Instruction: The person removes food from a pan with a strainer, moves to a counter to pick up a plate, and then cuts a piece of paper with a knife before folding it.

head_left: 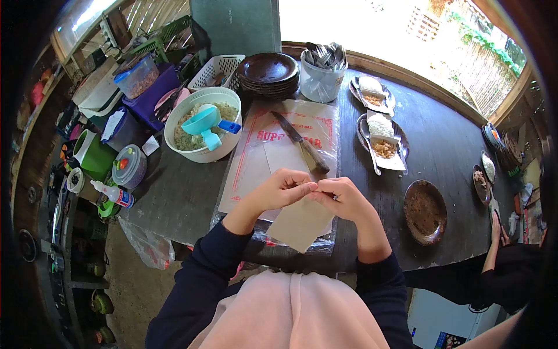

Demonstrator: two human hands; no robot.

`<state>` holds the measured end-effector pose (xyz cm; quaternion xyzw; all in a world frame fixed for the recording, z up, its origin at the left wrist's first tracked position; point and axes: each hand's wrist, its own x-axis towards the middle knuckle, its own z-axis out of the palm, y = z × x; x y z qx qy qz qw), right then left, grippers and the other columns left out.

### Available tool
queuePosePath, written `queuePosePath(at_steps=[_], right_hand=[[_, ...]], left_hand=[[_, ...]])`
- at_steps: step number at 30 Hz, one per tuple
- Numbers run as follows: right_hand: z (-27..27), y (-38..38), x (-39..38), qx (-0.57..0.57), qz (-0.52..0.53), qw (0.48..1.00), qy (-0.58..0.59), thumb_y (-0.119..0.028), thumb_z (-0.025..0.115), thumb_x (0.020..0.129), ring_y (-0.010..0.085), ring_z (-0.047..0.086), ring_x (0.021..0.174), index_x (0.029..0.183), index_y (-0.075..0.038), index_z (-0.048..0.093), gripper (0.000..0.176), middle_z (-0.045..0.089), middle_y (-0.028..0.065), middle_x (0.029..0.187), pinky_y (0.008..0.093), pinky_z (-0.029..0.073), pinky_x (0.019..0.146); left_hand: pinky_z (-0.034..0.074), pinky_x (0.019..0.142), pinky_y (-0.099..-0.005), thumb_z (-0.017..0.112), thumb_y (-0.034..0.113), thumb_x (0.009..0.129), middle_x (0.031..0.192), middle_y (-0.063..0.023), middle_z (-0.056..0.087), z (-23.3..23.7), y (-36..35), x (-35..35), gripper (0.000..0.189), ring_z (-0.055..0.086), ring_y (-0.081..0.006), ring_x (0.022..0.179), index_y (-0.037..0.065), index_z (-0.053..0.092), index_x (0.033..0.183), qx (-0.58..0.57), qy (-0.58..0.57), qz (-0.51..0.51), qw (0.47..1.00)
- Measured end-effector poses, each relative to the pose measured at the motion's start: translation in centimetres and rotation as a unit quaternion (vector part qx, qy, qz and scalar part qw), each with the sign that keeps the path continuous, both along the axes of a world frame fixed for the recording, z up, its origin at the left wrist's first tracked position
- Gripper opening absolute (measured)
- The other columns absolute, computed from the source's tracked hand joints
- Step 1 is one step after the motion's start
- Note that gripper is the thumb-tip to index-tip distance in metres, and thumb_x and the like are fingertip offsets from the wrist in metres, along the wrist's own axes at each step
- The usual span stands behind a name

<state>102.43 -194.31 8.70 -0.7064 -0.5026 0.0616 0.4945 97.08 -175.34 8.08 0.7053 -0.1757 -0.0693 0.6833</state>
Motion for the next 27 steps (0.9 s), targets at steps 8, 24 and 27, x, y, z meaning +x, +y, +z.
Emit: queuePosePath(at_steps=[8, 24, 27], right_hand=[[-0.1, 0.0, 0.1, 0.003, -0.031, 1.000, 0.000, -0.009, 0.064, 0.081, 0.0203, 0.044, 0.049, 0.073, 0.001, 0.056, 0.015, 0.047, 0.0108, 0.057, 0.0294, 0.037, 0.048], [0.4, -1.8, 1.5, -0.017, -0.101, 0.995, 0.011, -0.012, 0.062, 0.084, 0.0106, 0.040, 0.047, 0.074, 0.002, 0.060, 0.018, 0.047, 0.0084, 0.054, 0.0262, 0.035, 0.045], [0.0, -2.0, 1.6, -0.018, -0.097, 0.989, 0.113, -0.013, 0.062, 0.085, 0.0068, 0.042, 0.048, 0.074, 0.002, 0.061, 0.019, 0.051, 0.0046, 0.053, 0.0237, 0.035, 0.045]], left_hand=[[0.026, 0.041, -0.0195, 0.057, 0.019, 0.091, 0.052, 0.0071, 0.043, 0.6, -0.3, -0.2, 0.027, 0.036, -0.0001, 0.046, 0.004, 0.055, 0.069, 0.044, -0.106, 0.062, 0.991], [0.025, 0.038, -0.0195, 0.053, 0.019, 0.094, 0.051, 0.0070, 0.041, 0.3, 1.1, 0.2, 0.028, 0.036, -0.0005, 0.042, 0.007, 0.050, 0.069, -0.030, -0.051, 0.108, 0.992], [0.026, 0.038, -0.0194, 0.052, 0.018, 0.094, 0.052, 0.0065, 0.043, 0.2, 1.3, 0.2, 0.027, 0.037, -0.0009, 0.042, 0.007, 0.050, 0.069, -0.038, -0.045, 0.111, 0.992]])
